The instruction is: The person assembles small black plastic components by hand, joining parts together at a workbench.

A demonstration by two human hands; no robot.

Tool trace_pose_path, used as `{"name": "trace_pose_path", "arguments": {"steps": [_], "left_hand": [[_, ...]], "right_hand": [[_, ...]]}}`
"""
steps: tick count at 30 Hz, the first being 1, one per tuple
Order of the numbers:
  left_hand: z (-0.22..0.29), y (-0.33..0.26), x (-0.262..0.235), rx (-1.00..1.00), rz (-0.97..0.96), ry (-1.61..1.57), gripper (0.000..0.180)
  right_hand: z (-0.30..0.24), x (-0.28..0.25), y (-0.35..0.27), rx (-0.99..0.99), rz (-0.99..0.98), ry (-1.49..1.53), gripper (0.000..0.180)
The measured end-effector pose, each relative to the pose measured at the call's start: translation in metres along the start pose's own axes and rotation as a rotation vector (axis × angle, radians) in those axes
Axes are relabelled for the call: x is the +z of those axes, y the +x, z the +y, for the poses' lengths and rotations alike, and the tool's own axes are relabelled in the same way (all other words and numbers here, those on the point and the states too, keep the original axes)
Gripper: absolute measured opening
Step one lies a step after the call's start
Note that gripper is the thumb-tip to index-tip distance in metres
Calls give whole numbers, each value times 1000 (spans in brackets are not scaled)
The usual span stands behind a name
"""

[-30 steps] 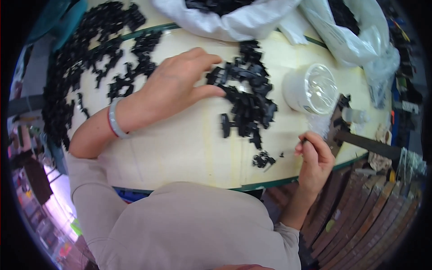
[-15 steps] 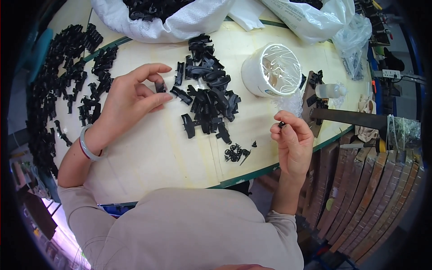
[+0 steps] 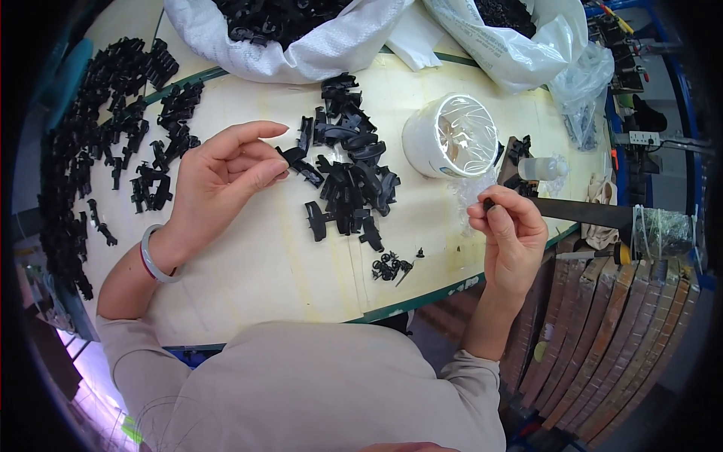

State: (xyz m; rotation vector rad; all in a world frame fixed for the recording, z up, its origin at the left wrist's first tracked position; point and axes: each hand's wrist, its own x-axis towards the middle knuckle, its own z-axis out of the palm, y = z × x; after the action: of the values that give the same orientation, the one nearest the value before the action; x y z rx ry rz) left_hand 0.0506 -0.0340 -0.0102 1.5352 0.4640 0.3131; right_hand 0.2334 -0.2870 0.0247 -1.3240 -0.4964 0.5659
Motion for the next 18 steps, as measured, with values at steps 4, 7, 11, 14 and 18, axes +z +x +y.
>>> {"name": "trace_pose_path", "arguments": {"steps": [4,7,11,14,18], "left_hand": [[8,2,3,114,46,20,34],[11,2,6,-23,-16,-132,34],[20,1,7,-237,-195,-167,28],[20,0,15,-303,-250,-304,19],[23,0,15,-289,-297,-217,25]], "right_hand": [[-2,0,14,-218,57,-375,18],[-2,7,38,-459,88,-767,18],[-1,7,61,-726,-62,-1120,20],[-2,10,64,-707,-88,-1170,20],[-10,16,63,-590,-112,-1197,19]]}}
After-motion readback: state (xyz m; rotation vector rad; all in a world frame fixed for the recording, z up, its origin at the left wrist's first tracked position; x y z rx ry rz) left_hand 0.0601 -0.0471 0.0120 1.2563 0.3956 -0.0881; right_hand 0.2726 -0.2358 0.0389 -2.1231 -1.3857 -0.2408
